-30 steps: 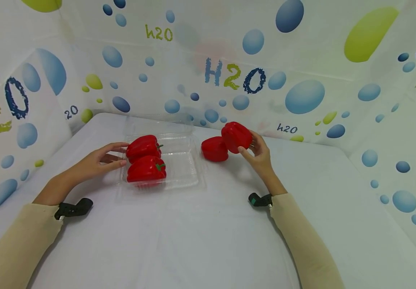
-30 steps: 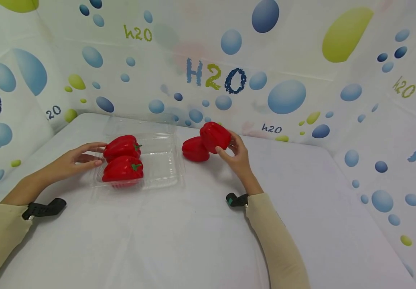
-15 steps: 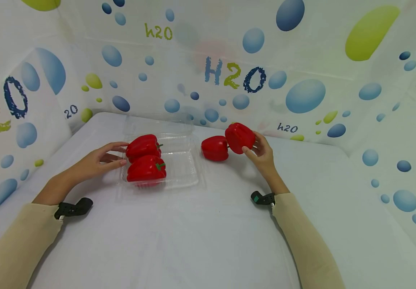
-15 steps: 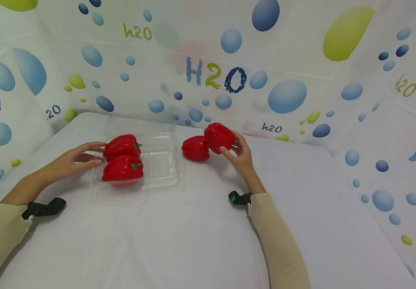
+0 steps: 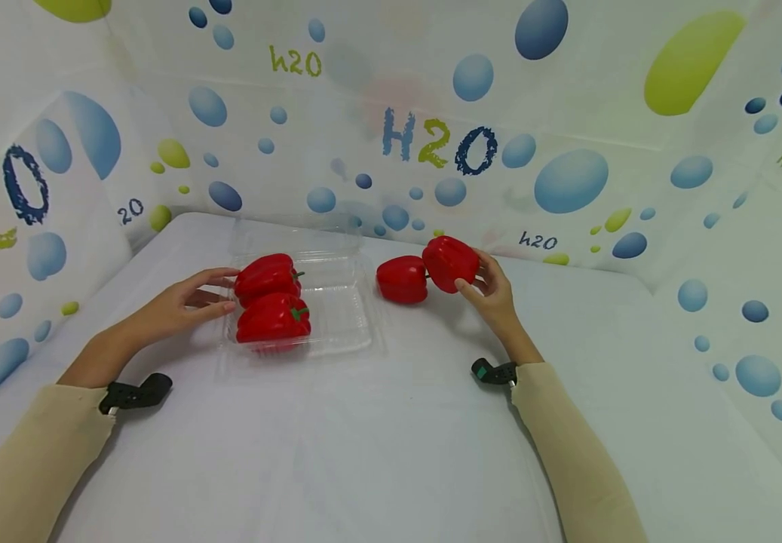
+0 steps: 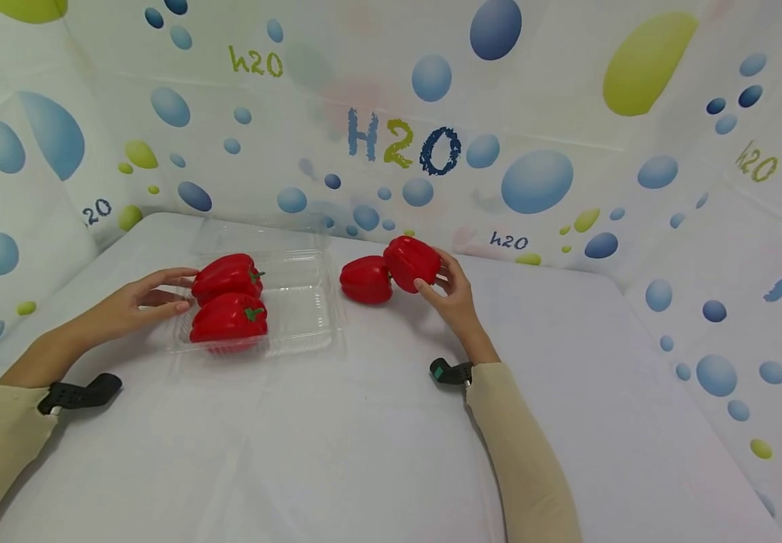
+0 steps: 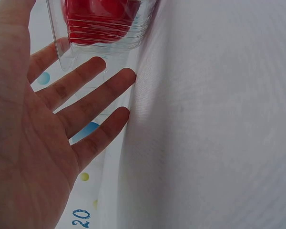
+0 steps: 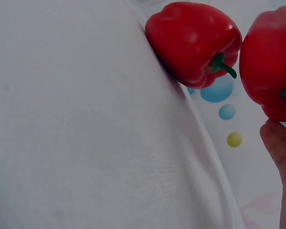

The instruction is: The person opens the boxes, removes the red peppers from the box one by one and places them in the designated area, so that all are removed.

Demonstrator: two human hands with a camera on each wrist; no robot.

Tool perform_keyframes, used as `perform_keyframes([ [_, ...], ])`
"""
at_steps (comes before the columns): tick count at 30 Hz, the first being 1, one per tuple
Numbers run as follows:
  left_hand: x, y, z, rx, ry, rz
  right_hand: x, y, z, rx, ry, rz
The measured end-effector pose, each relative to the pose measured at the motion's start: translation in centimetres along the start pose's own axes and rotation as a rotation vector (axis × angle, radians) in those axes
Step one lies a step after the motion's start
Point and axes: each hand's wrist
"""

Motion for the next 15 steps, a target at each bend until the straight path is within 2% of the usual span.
perform_keyframes([
  [15,-0.04,0.01,0.02,-0.002,0.005,-0.008,-0.58,-0.73,0.07,0.023,0.042,-0.007],
])
Point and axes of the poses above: each hand's wrist, its own z-axis away from the middle knuckle, its own y-axis out of the palm, x = y × z, and after that the axes turned 3 degrees about x, right-handed
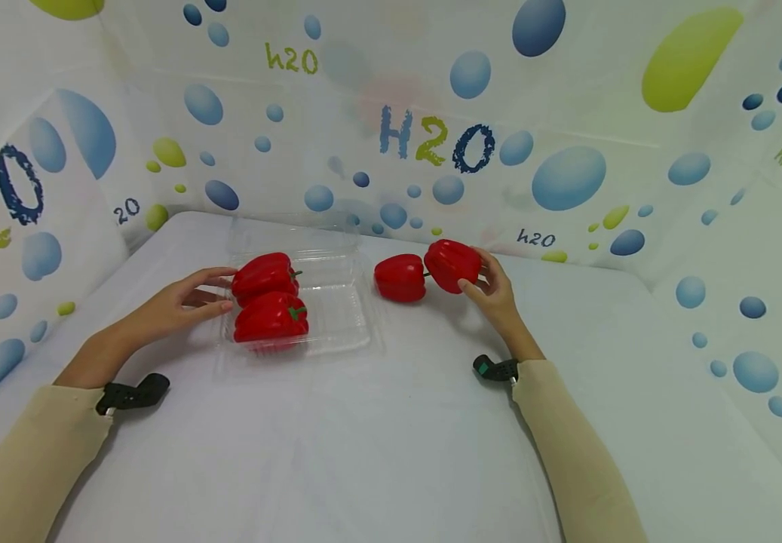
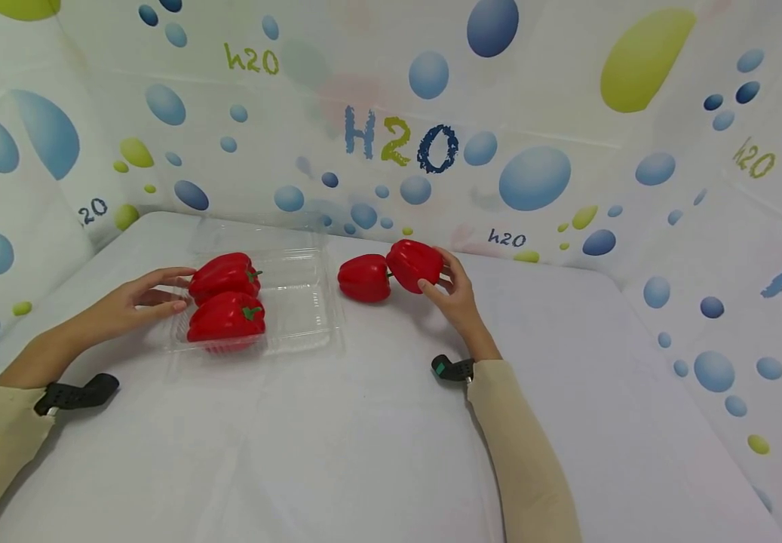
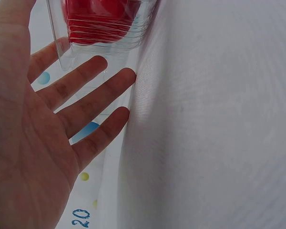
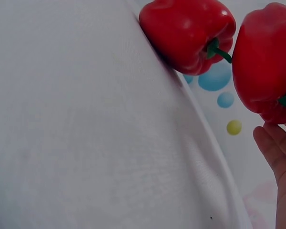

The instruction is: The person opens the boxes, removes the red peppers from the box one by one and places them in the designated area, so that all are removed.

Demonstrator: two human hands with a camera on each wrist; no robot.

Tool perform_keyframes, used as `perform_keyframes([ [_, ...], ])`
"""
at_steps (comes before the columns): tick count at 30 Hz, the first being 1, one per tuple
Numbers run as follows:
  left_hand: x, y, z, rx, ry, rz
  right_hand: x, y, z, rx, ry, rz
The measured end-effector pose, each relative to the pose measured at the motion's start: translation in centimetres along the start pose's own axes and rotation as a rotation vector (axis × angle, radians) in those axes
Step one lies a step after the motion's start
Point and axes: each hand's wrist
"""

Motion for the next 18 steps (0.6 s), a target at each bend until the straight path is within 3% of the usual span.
perform_keyframes([
  [7,-0.15,0.03,0.06,0.0,-0.002,-0.011,0.06,-0.14,0.32,-0.001,0.05,0.002],
  [18,0.38,0.12,-0.19,0.002,-0.005,-0.008,0.32,-0.35,0.29,0.024,0.072,0.101],
])
Point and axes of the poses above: each hand's wrist, its own z-axis away from the middle knuckle, its own y-axis out of the palm, x = y × z, and after that the axes turned 3 degrees about x, right-handed
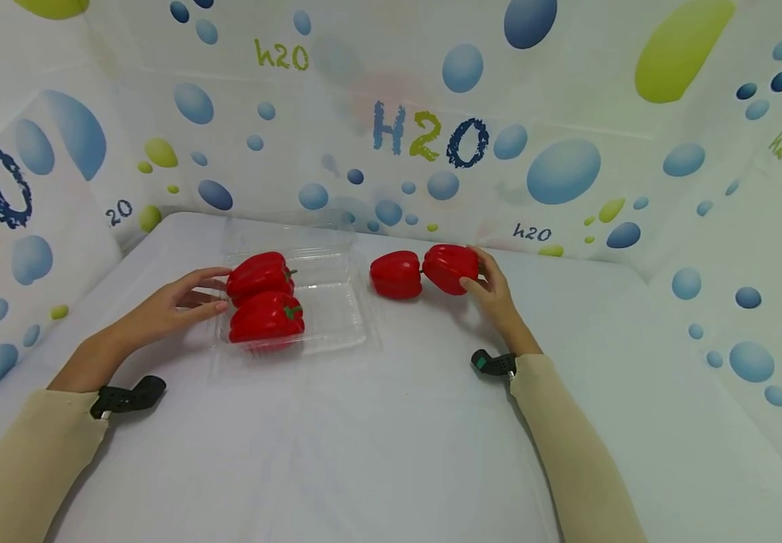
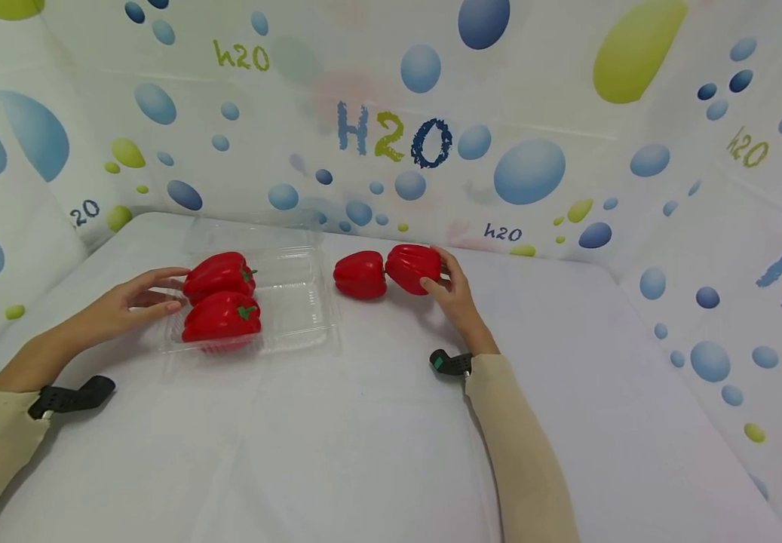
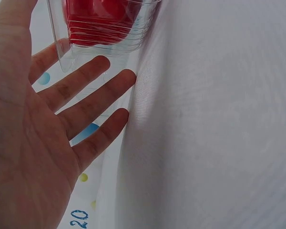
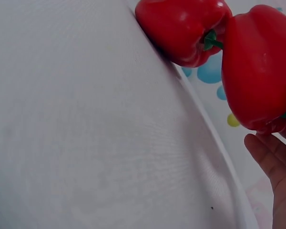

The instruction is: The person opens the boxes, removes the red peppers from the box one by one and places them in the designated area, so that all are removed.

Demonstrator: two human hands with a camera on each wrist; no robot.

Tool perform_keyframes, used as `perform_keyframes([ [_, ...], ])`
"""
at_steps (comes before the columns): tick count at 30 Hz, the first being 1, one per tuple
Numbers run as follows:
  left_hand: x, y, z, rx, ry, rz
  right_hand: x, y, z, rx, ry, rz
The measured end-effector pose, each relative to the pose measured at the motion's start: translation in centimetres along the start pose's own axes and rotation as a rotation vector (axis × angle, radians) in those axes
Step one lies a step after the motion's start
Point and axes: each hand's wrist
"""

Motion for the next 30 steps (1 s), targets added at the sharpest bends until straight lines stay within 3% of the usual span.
perform_keyframes([
  [13,-0.2,0.0,0.3,0.006,-0.005,0.02,0.2,0.0,0.1,0.003,0.075,0.021],
  [22,-0.3,-0.1,0.2,0.003,-0.001,0.02,-0.4,-0.2,0.1,0.061,0.133,0.029],
  [30,-0.3,-0.1,0.1,0.004,-0.003,0.02,-4.5,-0.3,-0.7,0.093,0.18,0.03],
])
Point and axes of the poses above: each hand's wrist, its own z-axis away from the middle knuckle, its own y-axis out of the palm, x = y × z, and after that the axes turned 3 degrees about x, right-handed
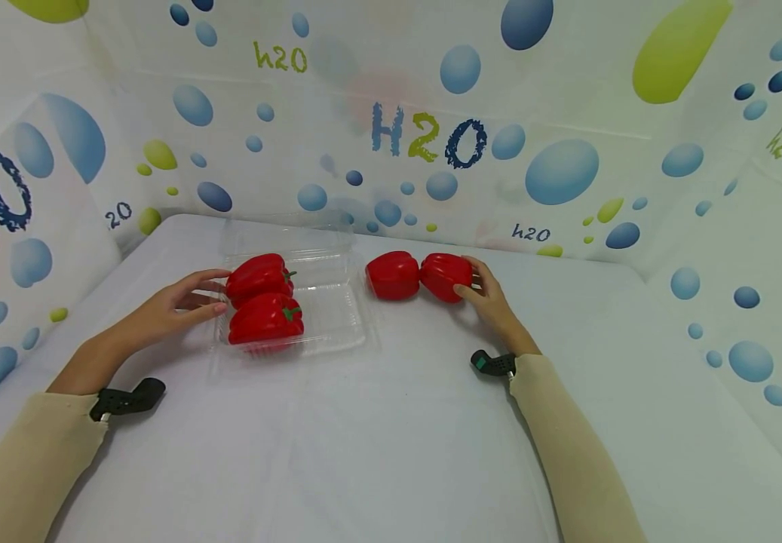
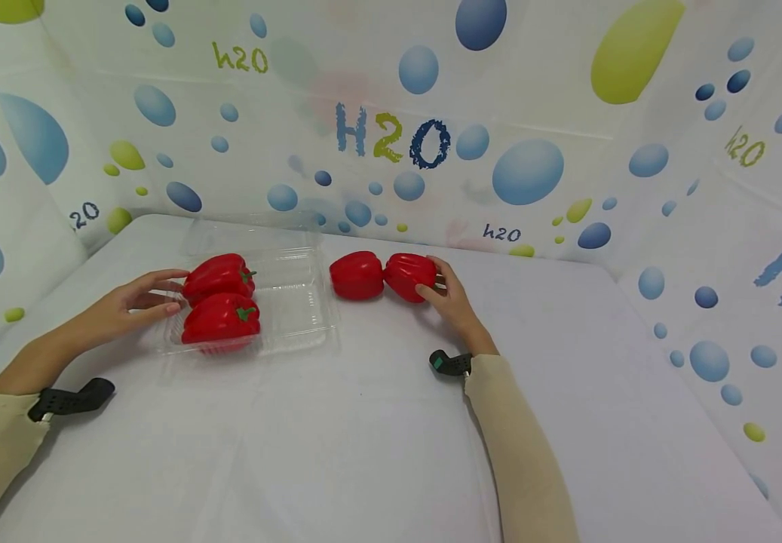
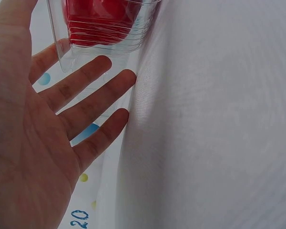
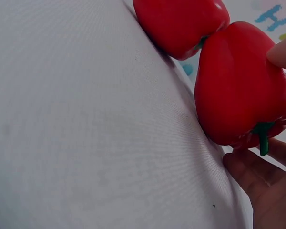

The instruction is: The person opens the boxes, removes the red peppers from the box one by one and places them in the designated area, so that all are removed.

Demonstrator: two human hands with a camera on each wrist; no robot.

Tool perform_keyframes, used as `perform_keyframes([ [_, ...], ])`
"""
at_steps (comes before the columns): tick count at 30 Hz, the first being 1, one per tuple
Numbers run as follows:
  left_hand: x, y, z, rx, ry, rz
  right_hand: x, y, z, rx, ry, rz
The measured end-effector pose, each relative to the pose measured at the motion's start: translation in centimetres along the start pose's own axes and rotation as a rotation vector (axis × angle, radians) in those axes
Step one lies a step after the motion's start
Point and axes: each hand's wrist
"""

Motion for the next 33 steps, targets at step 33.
perform_keyframes([
  [33,-0.1,0.0,0.0,0.002,0.005,0.003,3.9,0.3,1.4,0.064,0.089,0.014],
])
Point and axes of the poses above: each hand's wrist, its own z-axis away from the middle knuckle, its own y-axis out of the palm, x = y × z, and after that the axes turned 3 degrees about x, right-handed
